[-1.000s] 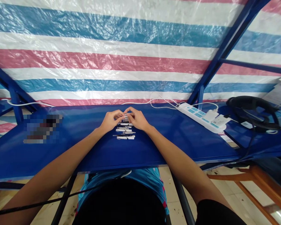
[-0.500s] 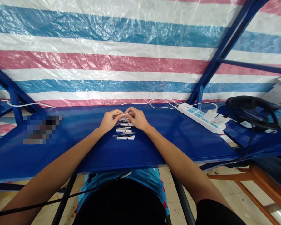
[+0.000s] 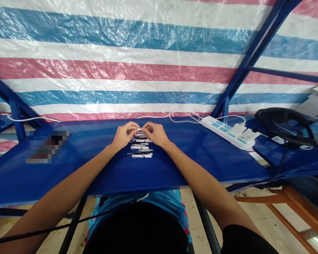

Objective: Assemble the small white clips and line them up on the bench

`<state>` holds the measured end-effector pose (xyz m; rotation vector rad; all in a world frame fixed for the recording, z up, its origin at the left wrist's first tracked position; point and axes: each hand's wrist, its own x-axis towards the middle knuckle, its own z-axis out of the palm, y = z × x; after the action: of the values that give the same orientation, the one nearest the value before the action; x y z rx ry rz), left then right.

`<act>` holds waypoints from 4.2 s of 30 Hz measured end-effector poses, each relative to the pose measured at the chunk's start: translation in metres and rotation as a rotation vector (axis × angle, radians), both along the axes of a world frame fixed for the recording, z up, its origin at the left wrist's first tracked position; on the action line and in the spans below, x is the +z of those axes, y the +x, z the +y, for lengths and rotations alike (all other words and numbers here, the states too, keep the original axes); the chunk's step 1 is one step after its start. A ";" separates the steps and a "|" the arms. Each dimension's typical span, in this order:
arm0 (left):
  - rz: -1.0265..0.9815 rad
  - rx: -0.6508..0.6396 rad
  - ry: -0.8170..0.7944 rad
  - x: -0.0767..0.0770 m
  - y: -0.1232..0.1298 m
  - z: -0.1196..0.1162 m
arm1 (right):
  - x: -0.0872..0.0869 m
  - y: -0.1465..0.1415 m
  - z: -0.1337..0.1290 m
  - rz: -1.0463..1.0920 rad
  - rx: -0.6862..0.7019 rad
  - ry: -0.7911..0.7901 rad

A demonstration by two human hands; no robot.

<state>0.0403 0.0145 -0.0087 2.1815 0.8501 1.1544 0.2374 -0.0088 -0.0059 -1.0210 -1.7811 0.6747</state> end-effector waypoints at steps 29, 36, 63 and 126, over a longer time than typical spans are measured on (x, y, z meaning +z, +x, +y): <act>0.437 0.047 0.138 -0.010 -0.013 0.022 | 0.004 0.005 0.002 -0.049 -0.163 0.085; 0.452 0.034 0.128 -0.010 -0.013 0.021 | 0.004 0.004 0.001 -0.063 -0.162 0.075; 0.661 0.458 0.013 0.002 -0.023 0.021 | 0.004 0.005 0.001 -0.102 -0.170 0.079; -0.538 0.078 -0.655 0.010 -0.013 0.019 | 0.001 0.002 0.001 0.055 -0.041 0.004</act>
<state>0.0277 0.0338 0.0009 1.2434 0.9045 1.1996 0.2399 -0.0076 -0.0051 -1.0241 -1.7089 0.6676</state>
